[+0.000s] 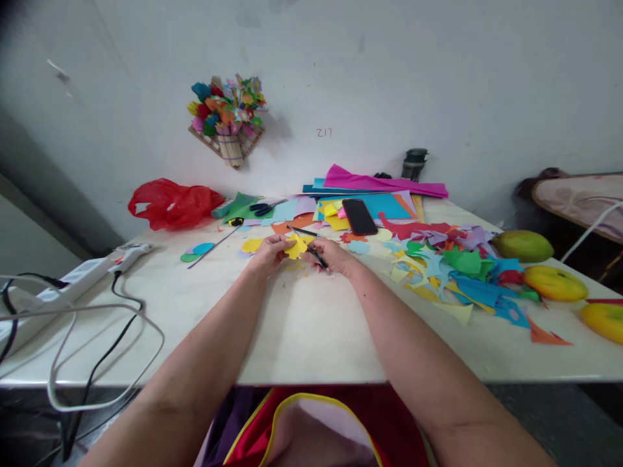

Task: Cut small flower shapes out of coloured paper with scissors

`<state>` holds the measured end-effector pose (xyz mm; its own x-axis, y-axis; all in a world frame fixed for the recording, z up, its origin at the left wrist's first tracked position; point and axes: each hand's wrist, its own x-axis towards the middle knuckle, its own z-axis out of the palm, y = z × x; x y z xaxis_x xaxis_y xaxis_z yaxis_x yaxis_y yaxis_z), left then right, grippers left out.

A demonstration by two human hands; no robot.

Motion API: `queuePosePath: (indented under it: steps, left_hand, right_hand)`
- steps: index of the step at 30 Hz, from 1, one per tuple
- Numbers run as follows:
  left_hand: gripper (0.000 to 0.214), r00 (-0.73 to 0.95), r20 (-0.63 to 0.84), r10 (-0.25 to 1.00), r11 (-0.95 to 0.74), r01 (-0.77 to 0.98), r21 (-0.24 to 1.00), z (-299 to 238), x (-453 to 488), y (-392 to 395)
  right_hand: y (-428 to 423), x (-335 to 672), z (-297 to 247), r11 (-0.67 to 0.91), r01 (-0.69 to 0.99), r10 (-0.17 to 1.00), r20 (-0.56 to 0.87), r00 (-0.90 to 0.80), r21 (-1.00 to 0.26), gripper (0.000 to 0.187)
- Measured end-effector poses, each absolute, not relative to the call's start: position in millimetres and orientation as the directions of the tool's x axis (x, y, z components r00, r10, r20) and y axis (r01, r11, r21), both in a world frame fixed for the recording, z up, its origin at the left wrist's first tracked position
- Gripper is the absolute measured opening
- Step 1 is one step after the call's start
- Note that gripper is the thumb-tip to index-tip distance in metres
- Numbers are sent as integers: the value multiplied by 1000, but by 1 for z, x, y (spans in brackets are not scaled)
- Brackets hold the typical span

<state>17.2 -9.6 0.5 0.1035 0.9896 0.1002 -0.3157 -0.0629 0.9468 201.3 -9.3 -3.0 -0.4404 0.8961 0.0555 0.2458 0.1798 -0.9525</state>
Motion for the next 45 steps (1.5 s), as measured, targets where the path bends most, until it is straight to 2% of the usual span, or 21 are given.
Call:
queuePosePath:
  steps: [10, 24, 45]
  left_hand:
    - [30, 136, 97, 986, -41, -366, 930, 1, 18, -11]
    - [29, 99, 144, 985, -107, -312, 944, 1, 18, -11]
    - [29, 91, 125, 988, -92, -303, 949, 1, 17, -11]
  right_hand:
    - [-10, 203, -1, 179, 240, 886, 51, -461, -954, 25]
    - [-9, 205, -2, 195, 235, 869, 57, -491, -952, 24]
    - [-16, 201, 6, 162, 259, 894, 31, -447, -952, 19]
